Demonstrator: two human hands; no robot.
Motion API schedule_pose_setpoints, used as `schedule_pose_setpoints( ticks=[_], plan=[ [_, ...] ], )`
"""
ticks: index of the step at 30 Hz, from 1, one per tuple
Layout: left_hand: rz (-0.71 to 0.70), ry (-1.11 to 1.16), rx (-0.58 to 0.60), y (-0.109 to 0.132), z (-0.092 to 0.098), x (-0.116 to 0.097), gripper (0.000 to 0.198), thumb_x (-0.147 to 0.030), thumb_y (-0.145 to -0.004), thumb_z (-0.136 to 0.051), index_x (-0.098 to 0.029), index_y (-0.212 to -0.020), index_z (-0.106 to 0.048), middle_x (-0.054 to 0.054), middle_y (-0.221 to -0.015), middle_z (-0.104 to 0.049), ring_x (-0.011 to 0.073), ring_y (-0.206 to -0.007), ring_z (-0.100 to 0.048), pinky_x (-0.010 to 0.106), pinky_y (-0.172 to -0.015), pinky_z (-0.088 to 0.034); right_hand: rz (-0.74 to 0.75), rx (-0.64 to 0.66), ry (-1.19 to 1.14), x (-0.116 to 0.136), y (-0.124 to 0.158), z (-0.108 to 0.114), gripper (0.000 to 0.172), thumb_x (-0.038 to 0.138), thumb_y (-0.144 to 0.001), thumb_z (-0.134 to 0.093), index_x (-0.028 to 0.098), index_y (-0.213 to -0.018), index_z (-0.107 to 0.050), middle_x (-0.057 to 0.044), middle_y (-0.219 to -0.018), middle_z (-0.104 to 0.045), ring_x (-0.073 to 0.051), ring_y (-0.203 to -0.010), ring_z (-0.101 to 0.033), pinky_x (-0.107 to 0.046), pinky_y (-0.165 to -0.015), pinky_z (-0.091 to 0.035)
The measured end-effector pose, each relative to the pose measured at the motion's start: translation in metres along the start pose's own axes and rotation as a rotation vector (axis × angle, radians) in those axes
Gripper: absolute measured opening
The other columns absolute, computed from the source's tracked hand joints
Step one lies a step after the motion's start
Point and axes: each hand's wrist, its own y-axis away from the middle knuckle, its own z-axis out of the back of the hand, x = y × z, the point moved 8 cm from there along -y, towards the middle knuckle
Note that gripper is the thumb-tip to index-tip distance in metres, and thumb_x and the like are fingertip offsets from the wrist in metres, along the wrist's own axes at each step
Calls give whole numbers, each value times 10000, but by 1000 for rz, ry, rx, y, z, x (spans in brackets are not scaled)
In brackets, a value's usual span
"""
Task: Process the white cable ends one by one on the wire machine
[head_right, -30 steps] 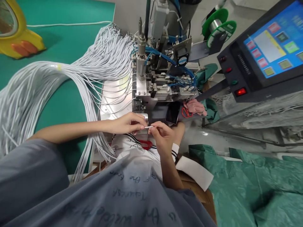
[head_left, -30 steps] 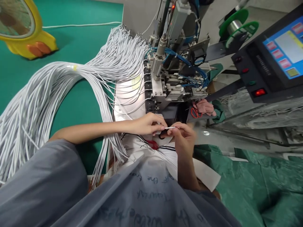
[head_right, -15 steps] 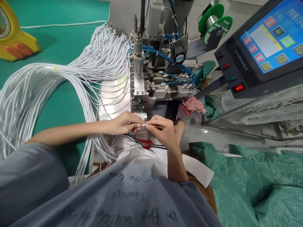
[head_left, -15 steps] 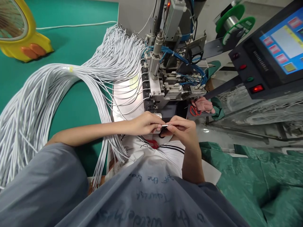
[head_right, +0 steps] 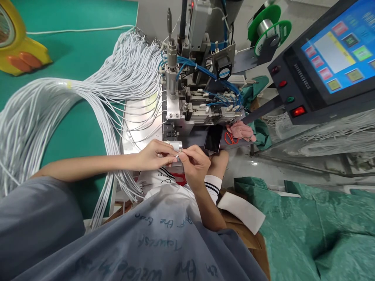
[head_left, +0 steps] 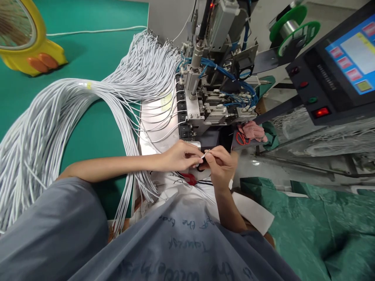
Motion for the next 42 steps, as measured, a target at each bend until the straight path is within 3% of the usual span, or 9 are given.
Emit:
schedule_pose_setpoints(
  ticks=[5,9,13,19,26,28,33,39,42],
  plan=[
    [-194,-336,-26,-1,6,-14,278,-177,-885,-445,-121,-730,-669,37,-624,-562,95,-573,-500,201,-543,-394,128,99,346,27,-11,0,120,238,-783,-614,197,-697,-686,12,-582,-496,-87,-479,-388,-262,-455,-338],
    [-111,-176,-95,-2,11,-9,214,-186,-865,-508,-124,-763,-686,26,-627,-589,85,-569,-506,190,-546,-401,62,45,134,16,-10,-4,144,273,-785,-614,193,-679,-671,-3,-620,-527,-110,-532,-466,-263,-460,-361],
    [-71,-95,-83,-4,13,-5,201,-226,-852,-549,-122,-752,-690,25,-619,-608,79,-546,-508,186,-527,-401,-11,-21,-19,5,-7,-5,148,297,-786,-617,196,-692,-672,-15,-663,-551,-121,-555,-498,-276,-473,-398],
    [-254,-392,-11,-4,12,-11,276,-212,-888,-451,-138,-778,-693,40,-632,-589,98,-583,-526,206,-550,-394,24,201,122,15,-19,-6,125,250,-771,-627,182,-676,-673,8,-600,-495,-87,-492,-406,-249,-427,-295],
    [-69,-117,-103,-4,10,1,228,-259,-849,-554,-124,-732,-695,21,-596,-603,80,-535,-517,180,-504,-397,99,-33,70,16,-6,-7,126,244,-801,-592,198,-708,-663,1,-626,-495,-114,-528,-461,-270,-459,-348],
    [-133,-231,-70,-4,10,0,253,-252,-879,-500,-130,-772,-695,29,-619,-600,89,-558,-528,190,-521,-404,142,-39,182,20,-5,-7,121,234,-804,-584,198,-717,-659,7,-608,-483,-106,-503,-430,-270,-456,-340],
    [-361,-690,111,-4,5,3,279,-147,-863,-409,-132,-987,-658,68,-751,-604,143,-676,-549,248,-592,-423,131,171,356,22,-18,-11,183,217,-798,-571,178,-623,-605,29,-557,-433,-73,-453,-349,-251,-429,-275],
    [-177,-431,-18,-9,9,14,291,-264,-923,-429,-144,-806,-667,32,-675,-584,105,-629,-539,212,-597,-405,142,40,245,11,-23,-10,191,232,-809,-561,184,-630,-606,11,-584,-458,-100,-495,-390,-263,-452,-283],
    [-113,-365,34,-12,7,22,290,-295,-927,-450,-136,-826,-670,23,-671,-573,98,-632,-543,198,-600,-405,77,17,161,-9,-25,-14,181,235,-815,-563,184,-649,-614,5,-614,-483,-113,-545,-441,-263,-490,-322]
  ],
)
